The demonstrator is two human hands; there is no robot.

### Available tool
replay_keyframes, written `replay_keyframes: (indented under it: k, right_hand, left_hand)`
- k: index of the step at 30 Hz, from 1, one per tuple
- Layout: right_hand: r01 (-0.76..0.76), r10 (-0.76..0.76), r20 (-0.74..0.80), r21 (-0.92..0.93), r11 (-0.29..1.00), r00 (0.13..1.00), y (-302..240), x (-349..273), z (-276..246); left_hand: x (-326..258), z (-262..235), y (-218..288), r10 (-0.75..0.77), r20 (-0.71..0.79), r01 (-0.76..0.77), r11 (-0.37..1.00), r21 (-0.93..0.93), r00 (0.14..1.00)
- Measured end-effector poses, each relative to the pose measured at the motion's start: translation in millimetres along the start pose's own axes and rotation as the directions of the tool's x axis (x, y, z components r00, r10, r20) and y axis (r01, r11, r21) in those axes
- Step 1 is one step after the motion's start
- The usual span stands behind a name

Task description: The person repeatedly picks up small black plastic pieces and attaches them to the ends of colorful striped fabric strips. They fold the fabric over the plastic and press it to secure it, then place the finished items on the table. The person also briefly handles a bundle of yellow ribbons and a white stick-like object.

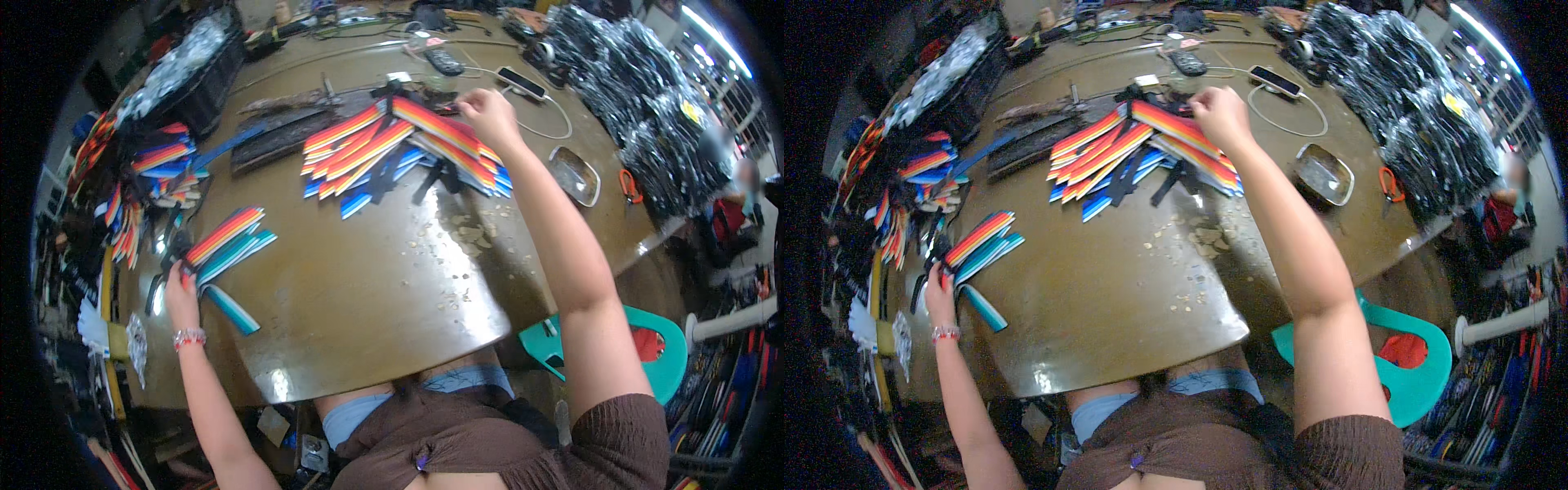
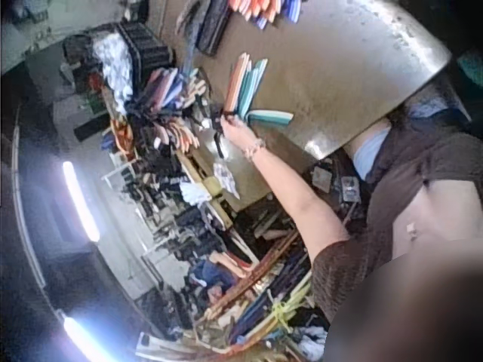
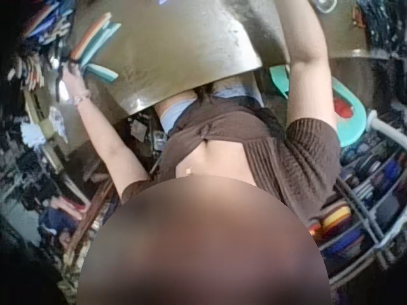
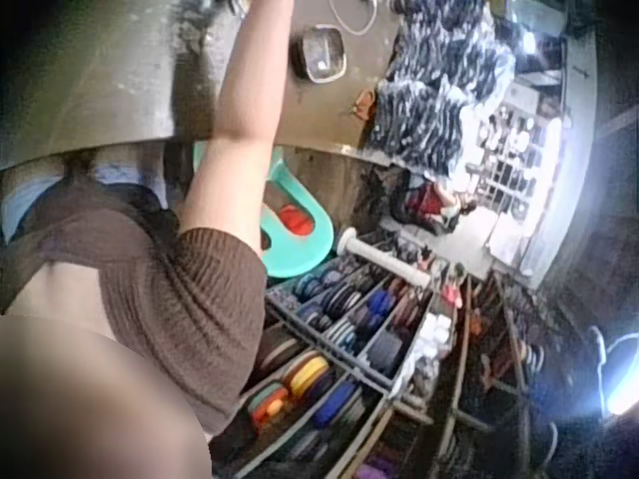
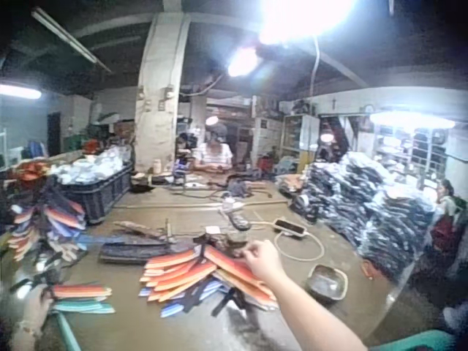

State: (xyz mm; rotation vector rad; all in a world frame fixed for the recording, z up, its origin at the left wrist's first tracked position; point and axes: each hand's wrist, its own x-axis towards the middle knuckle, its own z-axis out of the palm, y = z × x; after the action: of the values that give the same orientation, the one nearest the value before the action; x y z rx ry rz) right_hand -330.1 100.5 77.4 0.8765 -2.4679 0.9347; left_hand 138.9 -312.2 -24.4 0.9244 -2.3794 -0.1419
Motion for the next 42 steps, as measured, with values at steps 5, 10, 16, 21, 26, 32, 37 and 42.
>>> replay_keyframes:
  k: [5,10,16,21,26,32,37,42]
  right_hand:
    - [-0.165,0.251,-0.463,0.220,0.962,0.850,106,-107,-109]
    - [-0.243,0.093,-0.553,-0.204,0.948,0.828,154,-176,-128]
    - [-0.193,0.112,-0.622,-0.064,0.979,0.775,168,-189,-113]
    - [-0.169,0.243,-0.527,0.185,0.968,0.814,92,-185,-94]
    - [0.232,-0.234,-0.004,0.152,0.961,0.972,-30,-227,-33]
    - [0.013,-0.050,0.197,0.185,0.983,0.979,-86,-236,-94]
    - [-0.137,-0.019,0.278,0.531,0.836,0.960,-107,-244,-62]
    - [-0.217,0.078,0.332,0.403,0.889,0.940,-101,-254,9]
  left_hand:
    - [-2,-19,101,-0.205,0.069,0.215,0.948,-0.233,0.976]
    - [-64,-6,247,0.263,0.004,-0.219,0.812,-0.540,0.965]
    - [-132,-7,319,0.572,0.188,-0.458,0.779,-0.428,0.798]
    - [-138,10,309,0.496,0.202,-0.319,0.769,-0.554,0.844]
    - [-133,28,308,0.425,0.210,-0.193,0.725,-0.661,0.880]
    - [-137,32,305,0.366,0.224,-0.123,0.722,-0.681,0.903]
    - [-135,40,302,0.373,0.242,-0.115,0.720,-0.685,0.896]
    - [-138,43,302,0.350,0.176,-0.155,0.738,-0.657,0.920]
